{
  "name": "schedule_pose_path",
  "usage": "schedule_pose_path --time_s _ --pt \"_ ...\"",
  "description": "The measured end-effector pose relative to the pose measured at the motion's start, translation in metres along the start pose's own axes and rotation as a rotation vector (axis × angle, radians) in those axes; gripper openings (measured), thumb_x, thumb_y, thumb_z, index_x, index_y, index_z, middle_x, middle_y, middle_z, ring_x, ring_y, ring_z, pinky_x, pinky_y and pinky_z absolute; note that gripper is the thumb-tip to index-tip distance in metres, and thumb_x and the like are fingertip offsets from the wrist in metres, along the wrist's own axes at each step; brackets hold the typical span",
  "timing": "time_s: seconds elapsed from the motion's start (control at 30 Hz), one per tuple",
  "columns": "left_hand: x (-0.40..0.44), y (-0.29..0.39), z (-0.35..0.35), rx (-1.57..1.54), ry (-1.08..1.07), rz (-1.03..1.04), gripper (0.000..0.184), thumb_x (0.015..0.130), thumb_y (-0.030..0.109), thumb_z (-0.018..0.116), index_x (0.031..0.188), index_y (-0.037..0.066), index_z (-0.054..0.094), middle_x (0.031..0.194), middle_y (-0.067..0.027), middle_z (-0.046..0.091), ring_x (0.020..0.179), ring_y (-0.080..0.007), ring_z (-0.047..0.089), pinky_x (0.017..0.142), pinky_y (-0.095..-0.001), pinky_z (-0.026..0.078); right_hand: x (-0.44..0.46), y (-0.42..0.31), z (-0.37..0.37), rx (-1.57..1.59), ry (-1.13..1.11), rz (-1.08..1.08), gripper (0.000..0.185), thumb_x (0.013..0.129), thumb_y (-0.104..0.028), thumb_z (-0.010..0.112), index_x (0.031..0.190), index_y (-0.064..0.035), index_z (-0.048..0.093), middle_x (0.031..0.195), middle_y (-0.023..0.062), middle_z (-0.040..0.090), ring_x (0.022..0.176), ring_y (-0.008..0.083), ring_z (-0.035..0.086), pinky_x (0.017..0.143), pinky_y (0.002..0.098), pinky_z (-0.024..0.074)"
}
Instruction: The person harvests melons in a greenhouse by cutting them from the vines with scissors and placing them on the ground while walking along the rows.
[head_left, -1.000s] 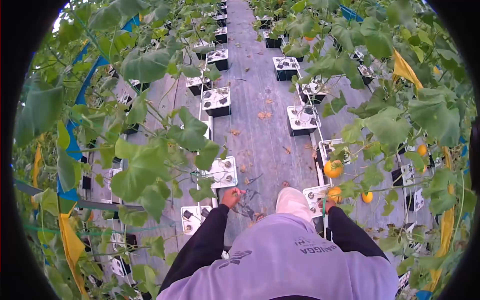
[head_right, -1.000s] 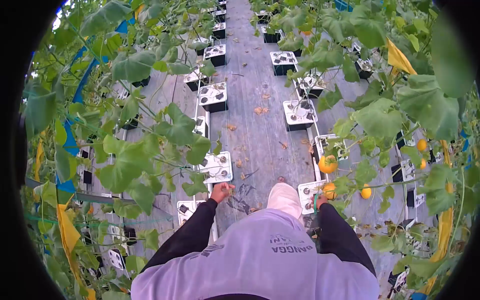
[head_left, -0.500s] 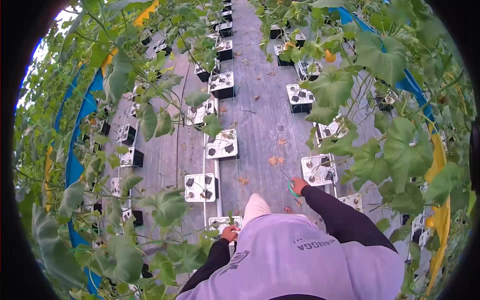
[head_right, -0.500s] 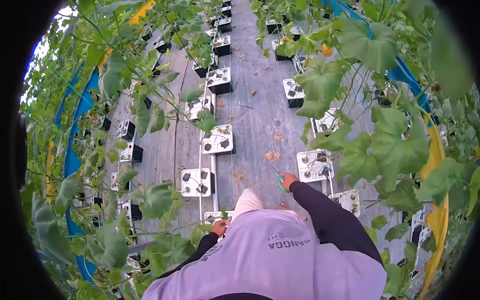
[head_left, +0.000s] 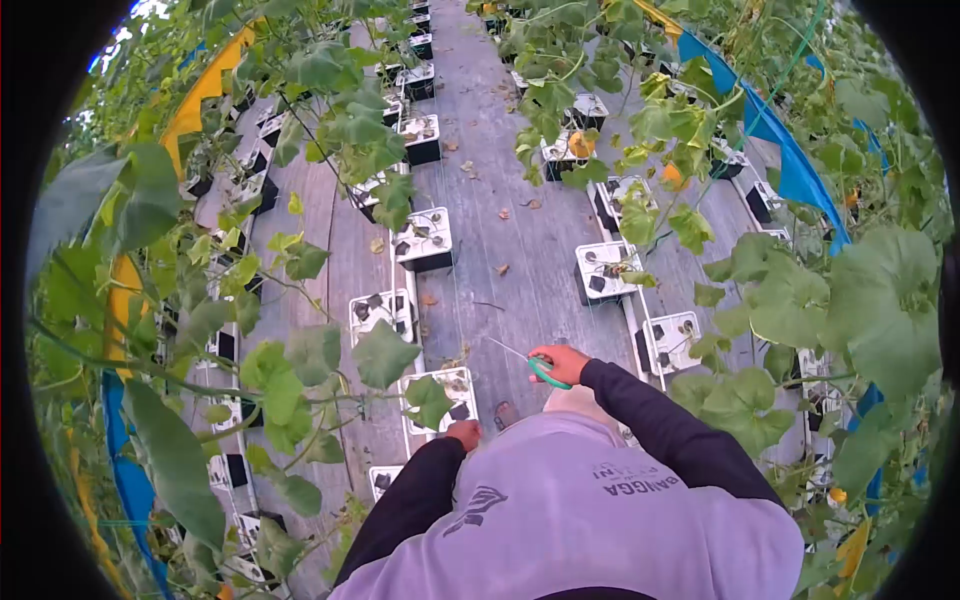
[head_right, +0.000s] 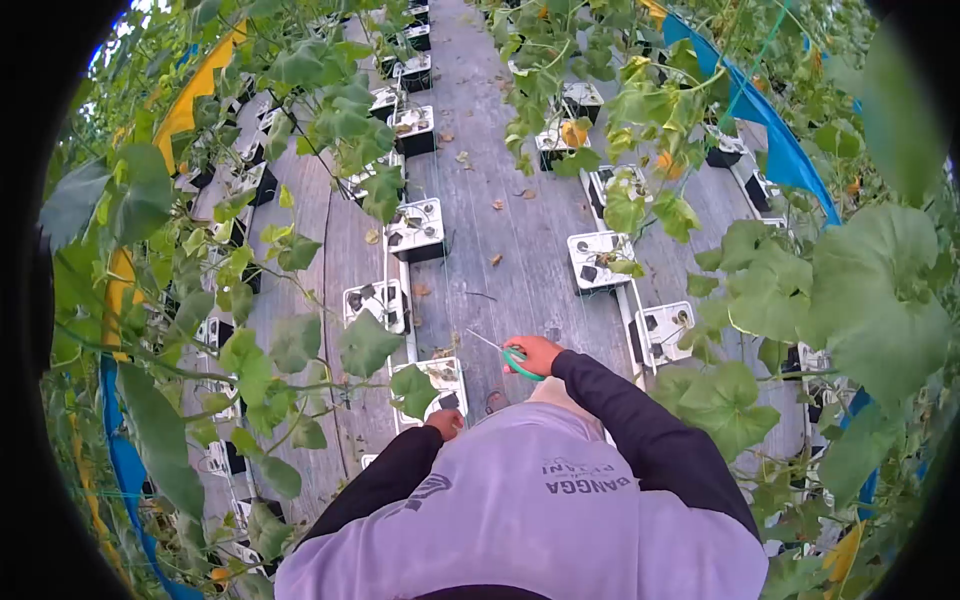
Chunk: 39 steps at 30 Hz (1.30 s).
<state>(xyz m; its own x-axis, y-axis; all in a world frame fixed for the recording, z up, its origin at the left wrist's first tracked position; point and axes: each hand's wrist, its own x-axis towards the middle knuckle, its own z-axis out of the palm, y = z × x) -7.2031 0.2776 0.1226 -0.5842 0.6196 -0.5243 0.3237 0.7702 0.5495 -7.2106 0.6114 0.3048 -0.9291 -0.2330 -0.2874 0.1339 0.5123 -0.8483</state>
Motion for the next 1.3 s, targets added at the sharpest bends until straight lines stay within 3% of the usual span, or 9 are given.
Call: schedule_pose_path --time_s 0.07,0.17,0.4,0.5,0.6,0.73,0.93,1.17,1.3 --pt "0.050 0.033 -0.074 -0.044 0.050 0.100 0.027 0.058 -0.001 0.050 0.080 0.011 0.060 0.081 -0.0022 0.066 0.081 -0.0233 0.062 0.069 -0.0351 0.048 0.044 0.116 -0.011 -0.089 0.255 0.153 0.046 0.074 -0.031 0.069 0.106 -0.0022 0.054 0.082 0.0089 0.064 0.065 0.0162 0.061 0.063 0.0282 0.0495" --pt "0.130 0.045 -0.158 -0.067 0.170 0.163 0.032 0.059 -0.005 0.047 0.082 0.012 0.060 0.083 -0.0016 0.066 0.082 -0.0243 0.062 0.068 -0.0350 0.048 0.079 0.200 -0.054 1.547 0.514 0.804 0.014 0.080 -0.025 0.064 0.084 -0.0131 0.057 0.068 0.0031 0.056 0.061 0.0168 0.055 0.055 0.0319 0.0481" --pt "0.266 -0.036 -0.248 -0.167 0.251 -0.101 0.030 0.058 -0.003 0.051 0.078 0.017 0.062 0.076 0.0019 0.066 0.076 -0.0211 0.063 0.065 -0.0344 0.048 0.274 0.298 -0.187 1.078 0.714 1.066 0.012 0.085 -0.029 0.050 0.087 -0.0231 0.060 0.074 -0.0015 0.060 0.062 0.0144 0.054 0.045 0.0351 0.0416" --pt "0.293 -0.048 -0.295 -0.159 0.089 -0.206 0.027 0.059 0.003 0.053 0.078 0.018 0.063 0.076 0.0001 0.066 0.075 -0.0200 0.063 0.064 -0.0331 0.048 0.419 0.253 -0.244 0.414 0.484 0.858 0.020 0.080 -0.026 0.061 0.078 -0.0067 0.062 0.074 0.0058 0.063 0.060 0.0148 0.060 0.047 0.0338 0.0469" --pt "0.336 -0.027 -0.360 -0.139 0.121 -0.271 0.028 0.059 0.002 0.051 0.079 0.016 0.064 0.075 0.0000 0.065 0.075 -0.0204 0.063 0.064 -0.0324 0.048 0.542 0.160 -0.289 -0.098 0.342 0.400 0.069 0.067 -0.048 0.069 0.113 0.0002 0.051 0.098 0.0207 0.061 0.094 0.0316 0.059 0.082 0.0375 0.0453" --pt "0.453 -0.086 -0.376 -0.753 0.264 -0.246 0.022 0.065 0.006 0.051 0.083 0.011 0.063 0.075 -0.0048 0.065 0.077 -0.0239 0.063 0.066 -0.0327 0.048 0.659 0.040 -0.337 -0.114 -0.055 -0.198 0.049 0.072 -0.042 0.066 0.104 -0.0072 0.054 0.092 0.0197 0.061 0.087 0.0364 0.059 0.076 0.0415 0.0458" --pt "0.615 -0.081 -0.511 -0.386 0.278 -0.194 0.034 0.079 0.037 0.051 0.099 0.012 0.062 0.091 -0.0111 0.064 0.086 -0.0272 0.060 0.075 -0.0366 0.046 0.802 0.021 -0.449 -0.449 -0.422 -0.418 0.032 0.079 -0.030 0.054 0.105 -0.0119 0.054 0.084 0.0163 0.062 0.078 0.0364 0.059 0.069 0.0437 0.0458" --pt "0.784 -0.117 -0.680 -0.149 0.028 -0.185 0.040 0.079 0.043 0.052 0.107 0.017 0.061 0.100 -0.0158 0.061 0.091 -0.0305 0.058 0.077 -0.0389 0.045 0.888 0.152 -0.657 -0.682 -0.038 0.304 0.030 0.074 -0.026 0.054 0.096 -0.0071 0.058 0.090 0.0191 0.062 0.089 0.0361 0.058 0.077 0.0446 0.0471" --pt "0.854 -0.091 -0.786 -0.229 -0.023 -0.120 0.014 0.072 0.017 0.052 0.080 0.013 0.062 0.079 -0.0046 0.066 0.077 -0.0212 0.064 0.065 -0.0344 0.048 0.905 0.200 -0.726 -0.502 0.287 0.545 0.045 0.071 -0.033 0.066 0.101 -0.0012 0.057 0.092 0.0207 0.062 0.090 0.0355 0.059 0.080 0.0407 0.0469"
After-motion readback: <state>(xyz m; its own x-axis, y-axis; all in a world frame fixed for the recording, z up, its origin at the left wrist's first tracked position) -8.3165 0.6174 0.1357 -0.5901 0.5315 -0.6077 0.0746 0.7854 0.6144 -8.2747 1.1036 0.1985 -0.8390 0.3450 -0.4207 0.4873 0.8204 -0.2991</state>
